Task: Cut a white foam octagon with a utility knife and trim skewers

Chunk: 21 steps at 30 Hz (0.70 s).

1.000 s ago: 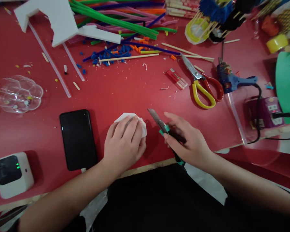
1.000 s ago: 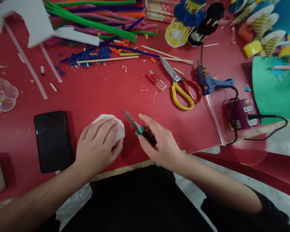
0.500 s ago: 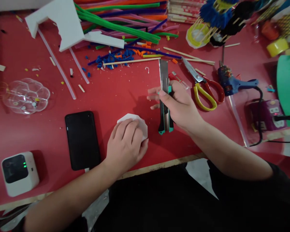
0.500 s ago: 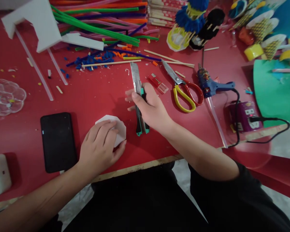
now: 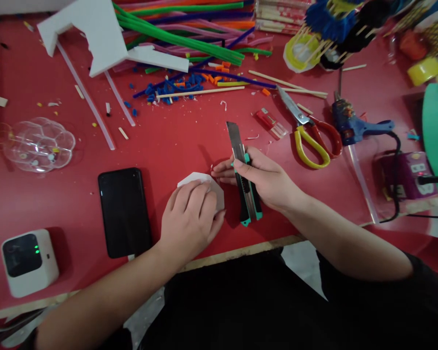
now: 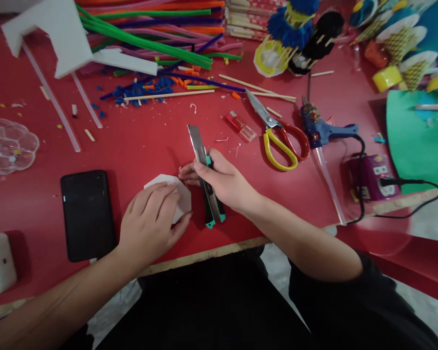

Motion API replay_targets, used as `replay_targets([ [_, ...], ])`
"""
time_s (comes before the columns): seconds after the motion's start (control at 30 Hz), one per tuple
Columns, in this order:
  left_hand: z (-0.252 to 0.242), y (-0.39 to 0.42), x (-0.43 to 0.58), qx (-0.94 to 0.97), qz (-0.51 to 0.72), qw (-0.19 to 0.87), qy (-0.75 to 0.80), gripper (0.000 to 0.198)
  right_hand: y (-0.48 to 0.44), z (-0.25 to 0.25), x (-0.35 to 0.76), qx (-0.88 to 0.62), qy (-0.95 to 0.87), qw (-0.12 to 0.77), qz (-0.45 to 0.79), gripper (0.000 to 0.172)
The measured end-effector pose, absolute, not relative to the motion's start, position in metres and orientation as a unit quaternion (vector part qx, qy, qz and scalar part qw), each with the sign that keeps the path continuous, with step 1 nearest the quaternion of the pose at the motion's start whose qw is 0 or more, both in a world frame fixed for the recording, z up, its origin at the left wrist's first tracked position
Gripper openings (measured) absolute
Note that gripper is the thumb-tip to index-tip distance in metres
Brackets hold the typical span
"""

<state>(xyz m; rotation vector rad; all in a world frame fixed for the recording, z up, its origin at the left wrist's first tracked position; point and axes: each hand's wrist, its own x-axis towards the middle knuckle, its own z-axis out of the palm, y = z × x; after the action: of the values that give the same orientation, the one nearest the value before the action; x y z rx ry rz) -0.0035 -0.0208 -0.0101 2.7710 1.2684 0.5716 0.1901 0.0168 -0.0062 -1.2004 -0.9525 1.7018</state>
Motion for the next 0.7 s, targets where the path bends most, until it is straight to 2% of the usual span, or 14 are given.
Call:
replay_targets([
  [0.13,-0.009,-0.021,-0.003,0.89,0.181,0.033,0.417,0.03,0.011,-0.004,0.189,-0.494,-0.428,0.395,0.645,0.019],
  [0.4,-0.006,-0.022,-0.003,0.88,0.185,0.052,0.435,0.034,0.032,-0.002,0.202,-0.536,-0.523,0.429,0.505,0.013],
  [0.53,-0.008,-0.023,-0.003,0.877,0.196,0.051,0.435,0.037,0.042,0.001,0.2,-0.482,-0.448,0.464,0.593,0.015],
  [0.7,-0.011,-0.024,-0.003,0.872,0.203,0.017,0.445,0.036,0.036,-0.007,0.196,-0.435,-0.354,0.385,0.733,0.018],
])
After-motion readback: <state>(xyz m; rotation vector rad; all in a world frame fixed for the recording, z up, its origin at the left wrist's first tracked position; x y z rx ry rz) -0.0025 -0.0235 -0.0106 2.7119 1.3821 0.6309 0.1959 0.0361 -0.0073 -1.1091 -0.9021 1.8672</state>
